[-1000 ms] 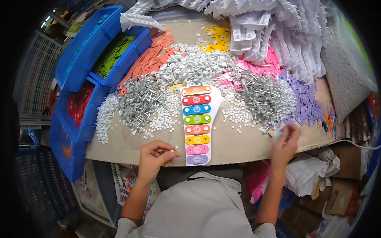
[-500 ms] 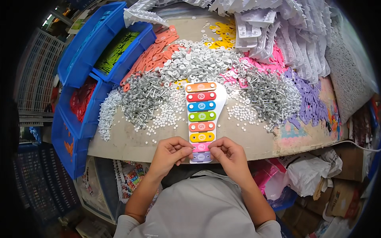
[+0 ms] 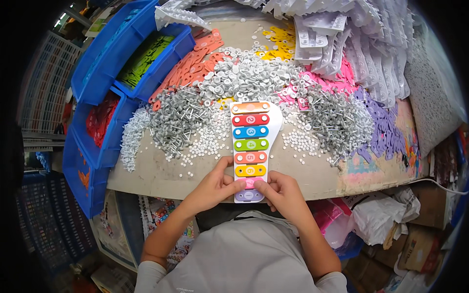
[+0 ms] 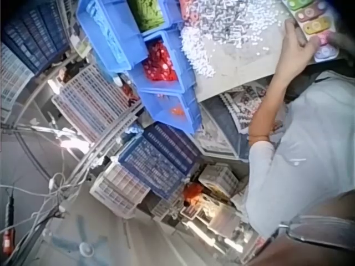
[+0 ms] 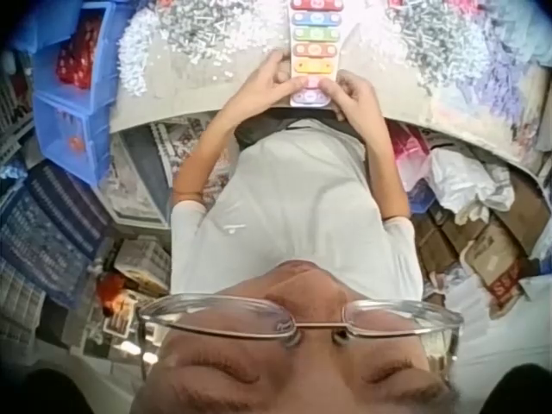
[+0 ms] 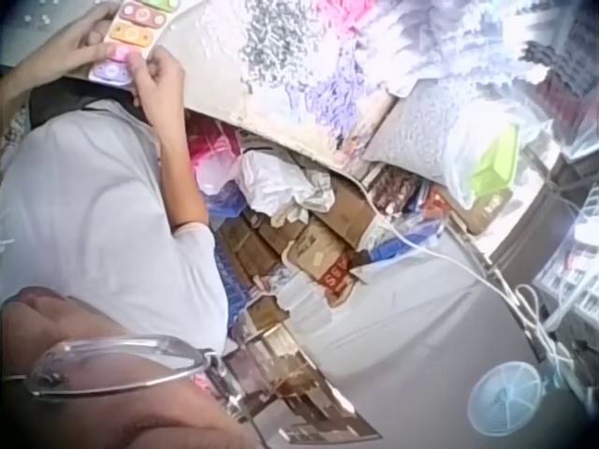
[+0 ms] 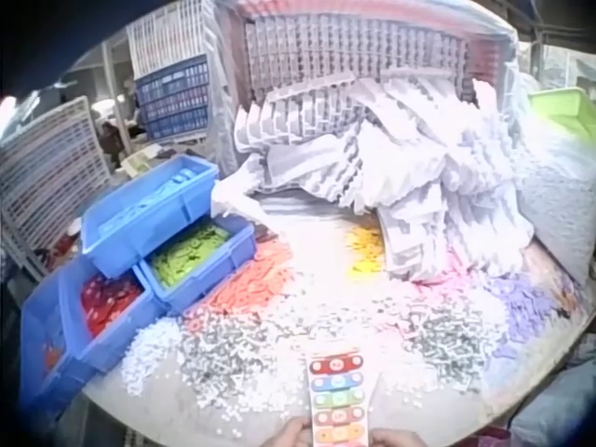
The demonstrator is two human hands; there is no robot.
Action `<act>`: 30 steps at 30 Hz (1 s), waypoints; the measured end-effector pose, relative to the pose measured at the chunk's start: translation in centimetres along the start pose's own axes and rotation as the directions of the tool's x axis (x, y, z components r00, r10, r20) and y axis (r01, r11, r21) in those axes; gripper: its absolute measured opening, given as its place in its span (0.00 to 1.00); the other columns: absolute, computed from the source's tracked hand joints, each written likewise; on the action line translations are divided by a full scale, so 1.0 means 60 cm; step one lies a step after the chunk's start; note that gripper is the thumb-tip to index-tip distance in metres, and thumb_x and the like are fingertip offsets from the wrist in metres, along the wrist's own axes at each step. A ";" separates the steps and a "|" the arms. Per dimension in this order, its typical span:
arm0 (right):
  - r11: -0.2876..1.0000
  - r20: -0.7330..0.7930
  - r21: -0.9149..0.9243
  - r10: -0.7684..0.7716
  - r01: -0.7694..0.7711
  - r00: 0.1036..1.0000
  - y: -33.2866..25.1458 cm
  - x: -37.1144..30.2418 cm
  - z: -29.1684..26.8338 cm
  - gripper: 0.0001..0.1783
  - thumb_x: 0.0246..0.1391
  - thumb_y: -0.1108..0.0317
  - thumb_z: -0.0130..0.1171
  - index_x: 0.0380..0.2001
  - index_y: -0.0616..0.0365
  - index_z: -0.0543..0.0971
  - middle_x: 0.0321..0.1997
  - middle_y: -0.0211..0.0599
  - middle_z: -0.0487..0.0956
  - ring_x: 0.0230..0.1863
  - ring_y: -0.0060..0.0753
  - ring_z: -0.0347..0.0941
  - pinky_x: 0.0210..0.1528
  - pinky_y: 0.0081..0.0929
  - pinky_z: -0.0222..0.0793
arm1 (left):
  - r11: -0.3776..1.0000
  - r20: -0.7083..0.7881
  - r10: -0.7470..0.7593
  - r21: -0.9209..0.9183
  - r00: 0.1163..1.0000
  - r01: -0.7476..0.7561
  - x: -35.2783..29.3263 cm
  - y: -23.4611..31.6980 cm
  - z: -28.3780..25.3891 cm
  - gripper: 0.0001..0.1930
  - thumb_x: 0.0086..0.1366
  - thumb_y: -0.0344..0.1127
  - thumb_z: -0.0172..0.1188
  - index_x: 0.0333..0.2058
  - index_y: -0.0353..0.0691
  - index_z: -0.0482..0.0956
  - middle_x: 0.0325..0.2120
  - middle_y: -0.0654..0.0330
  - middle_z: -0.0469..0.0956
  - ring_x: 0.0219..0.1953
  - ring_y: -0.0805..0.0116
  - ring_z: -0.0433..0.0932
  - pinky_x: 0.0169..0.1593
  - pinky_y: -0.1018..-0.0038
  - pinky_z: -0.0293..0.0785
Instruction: Assembling colorful silicone buttons into a white plastic toy frame.
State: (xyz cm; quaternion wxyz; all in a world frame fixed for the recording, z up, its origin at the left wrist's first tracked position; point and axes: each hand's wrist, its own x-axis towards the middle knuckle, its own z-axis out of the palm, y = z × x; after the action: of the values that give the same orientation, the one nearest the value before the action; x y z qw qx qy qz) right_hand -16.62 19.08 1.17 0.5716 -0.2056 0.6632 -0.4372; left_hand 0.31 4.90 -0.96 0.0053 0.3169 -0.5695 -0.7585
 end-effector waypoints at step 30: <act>0.514 -0.489 -0.857 -0.787 -0.040 0.376 0.050 -0.003 -0.290 0.13 0.61 0.77 0.52 0.48 0.64 0.76 0.48 0.47 0.77 0.53 0.47 0.73 0.58 0.37 0.66 | 0.968 -0.539 0.251 0.127 0.804 -0.217 -0.074 -0.031 -0.057 0.05 0.68 0.31 0.62 0.36 0.34 0.80 0.24 0.68 0.76 0.26 0.84 0.71 0.30 0.81 0.67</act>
State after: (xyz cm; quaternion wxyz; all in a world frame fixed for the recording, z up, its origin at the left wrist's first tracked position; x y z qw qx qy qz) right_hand -32.20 26.83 -1.77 -0.1184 -0.3434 0.8867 -0.2861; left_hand 6.18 4.27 -0.97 0.2531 0.4490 -0.6004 -0.6114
